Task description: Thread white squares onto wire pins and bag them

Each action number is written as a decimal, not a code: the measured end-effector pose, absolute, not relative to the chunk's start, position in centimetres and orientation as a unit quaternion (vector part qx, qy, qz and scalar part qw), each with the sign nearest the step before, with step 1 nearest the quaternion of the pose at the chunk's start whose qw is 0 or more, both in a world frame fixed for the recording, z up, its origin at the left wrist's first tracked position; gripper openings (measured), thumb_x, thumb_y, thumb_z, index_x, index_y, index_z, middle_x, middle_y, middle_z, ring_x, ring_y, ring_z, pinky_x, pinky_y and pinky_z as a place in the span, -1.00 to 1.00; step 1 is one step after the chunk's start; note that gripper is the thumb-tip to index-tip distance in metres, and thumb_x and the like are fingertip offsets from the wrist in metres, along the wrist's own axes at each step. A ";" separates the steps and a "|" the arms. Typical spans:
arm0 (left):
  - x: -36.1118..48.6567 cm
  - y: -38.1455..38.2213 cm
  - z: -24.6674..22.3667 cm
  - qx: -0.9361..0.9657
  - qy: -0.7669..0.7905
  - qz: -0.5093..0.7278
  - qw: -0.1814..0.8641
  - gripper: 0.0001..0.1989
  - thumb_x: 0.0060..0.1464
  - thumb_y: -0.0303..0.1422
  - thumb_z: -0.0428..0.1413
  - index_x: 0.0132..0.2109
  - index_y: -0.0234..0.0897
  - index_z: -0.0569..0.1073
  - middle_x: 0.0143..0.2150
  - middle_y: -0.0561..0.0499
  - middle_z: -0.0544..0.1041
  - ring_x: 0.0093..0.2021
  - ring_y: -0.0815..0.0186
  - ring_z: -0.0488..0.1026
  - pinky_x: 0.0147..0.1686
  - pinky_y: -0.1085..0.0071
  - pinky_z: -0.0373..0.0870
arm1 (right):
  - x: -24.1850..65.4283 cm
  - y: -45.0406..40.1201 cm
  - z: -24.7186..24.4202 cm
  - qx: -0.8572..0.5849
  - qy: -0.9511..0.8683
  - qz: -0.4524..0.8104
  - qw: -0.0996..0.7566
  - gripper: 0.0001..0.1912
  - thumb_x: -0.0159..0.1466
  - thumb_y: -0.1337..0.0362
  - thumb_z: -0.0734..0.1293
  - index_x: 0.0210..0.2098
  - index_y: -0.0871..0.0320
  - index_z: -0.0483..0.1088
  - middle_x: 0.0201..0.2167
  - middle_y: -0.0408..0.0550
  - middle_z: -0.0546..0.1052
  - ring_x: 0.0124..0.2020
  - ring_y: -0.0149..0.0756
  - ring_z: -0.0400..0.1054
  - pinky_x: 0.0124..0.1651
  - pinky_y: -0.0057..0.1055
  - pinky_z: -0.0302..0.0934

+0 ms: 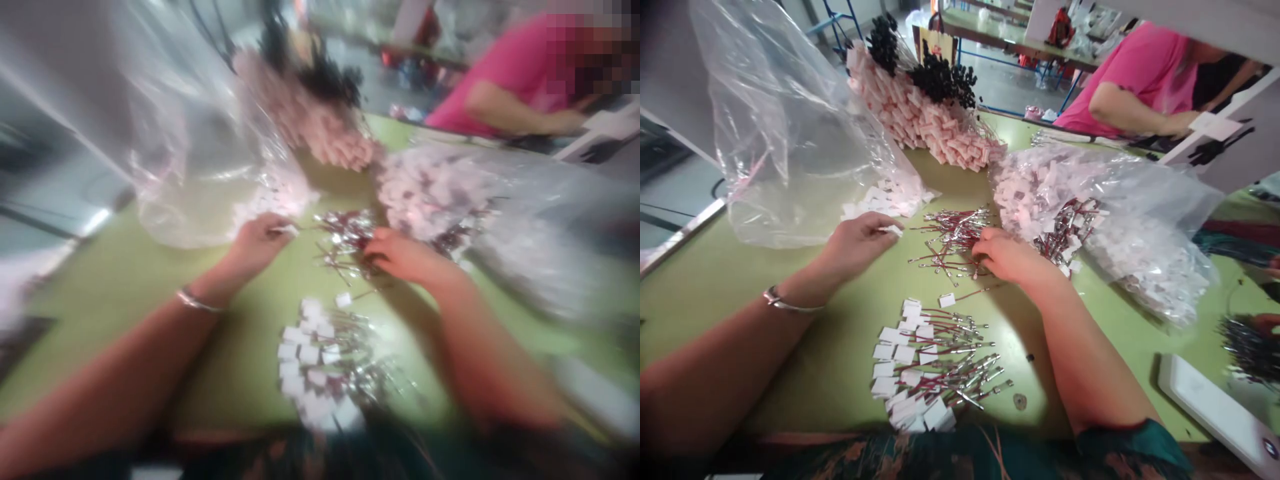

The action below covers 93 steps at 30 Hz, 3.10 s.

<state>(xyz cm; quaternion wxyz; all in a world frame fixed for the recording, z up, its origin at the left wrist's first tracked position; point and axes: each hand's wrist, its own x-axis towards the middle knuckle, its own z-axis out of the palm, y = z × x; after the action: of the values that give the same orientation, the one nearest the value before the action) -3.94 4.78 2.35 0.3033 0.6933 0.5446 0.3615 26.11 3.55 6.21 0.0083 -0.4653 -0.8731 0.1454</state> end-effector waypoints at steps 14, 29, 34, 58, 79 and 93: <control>-2.1 2.3 1.5 0.548 0.458 0.387 0.583 -0.59 0.01 -0.23 0.25 0.00 -0.29 0.48 -0.39 -0.04 0.58 -0.45 0.39 0.46 -0.41 0.42 0.38 | 21.0 0.6 7.3 -0.515 -0.807 0.223 0.185 -0.84 0.25 0.27 0.27 -0.38 0.07 0.50 -0.45 -0.16 0.56 -0.49 -0.40 0.35 -0.41 -0.42 0.17; -1.7 1.6 1.6 0.594 0.436 0.357 0.573 -0.75 0.09 -0.19 0.19 -0.16 -0.24 0.49 -0.40 0.03 0.45 -0.45 0.43 0.33 -0.40 0.43 0.30 | 19.9 0.1 6.7 -0.529 -0.769 0.305 0.190 -0.77 0.27 0.25 0.23 -0.48 0.11 0.43 -0.54 -0.19 0.47 -0.49 -0.42 0.27 -0.40 -0.43 0.12; -1.8 1.7 1.3 0.572 0.414 0.364 0.608 -0.75 0.07 -0.19 0.20 -0.13 -0.21 0.53 -0.41 0.04 0.44 -0.46 0.43 0.28 -0.44 0.44 0.24 | 20.0 0.2 6.6 -0.512 -0.795 0.266 0.188 -0.81 0.24 0.30 0.25 -0.48 0.09 0.42 -0.51 -0.22 0.51 -0.48 -0.44 0.30 -0.38 -0.42 0.12; -2.3 2.1 1.2 0.548 0.430 0.298 0.653 -0.61 0.05 -0.10 0.20 -0.09 -0.29 0.55 -0.48 0.03 0.45 -0.53 0.48 0.30 -0.53 0.50 0.20 | 19.9 -0.3 5.6 -0.410 -0.894 -0.079 0.161 -0.74 0.28 0.38 0.17 -0.52 0.15 0.32 -0.55 -0.10 0.40 -0.48 -0.37 0.20 -0.45 -0.39 -0.08; -1.6 1.4 4.2 0.753 0.427 0.184 0.465 -0.75 0.05 -0.34 0.07 -0.18 -0.22 0.61 -0.59 0.11 0.47 -0.53 0.44 0.35 -0.47 0.53 0.32 | 19.2 -0.4 3.9 -0.392 -0.902 0.124 0.134 -0.77 0.26 0.37 0.15 -0.53 0.16 0.26 -0.58 -0.13 0.35 -0.53 -0.42 0.10 -0.43 -0.42 -0.07; -5.3 4.7 2.2 0.764 0.541 0.265 0.231 -0.76 0.14 -0.29 0.03 -0.24 -0.26 0.58 -0.26 -0.04 0.58 -0.24 0.25 0.48 -0.19 0.33 0.39 | 18.9 -0.5 6.8 -0.412 -0.873 0.258 0.050 -0.76 0.28 0.30 0.25 -0.47 0.13 0.47 -0.50 -0.14 0.48 -0.49 -0.43 0.24 -0.38 -0.41 0.05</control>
<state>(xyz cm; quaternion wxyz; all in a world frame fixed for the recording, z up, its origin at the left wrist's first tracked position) -5.30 4.65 2.17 0.2309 0.7641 0.5411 0.2647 18.92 -0.47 6.80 0.0500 -0.4116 -0.8725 0.2585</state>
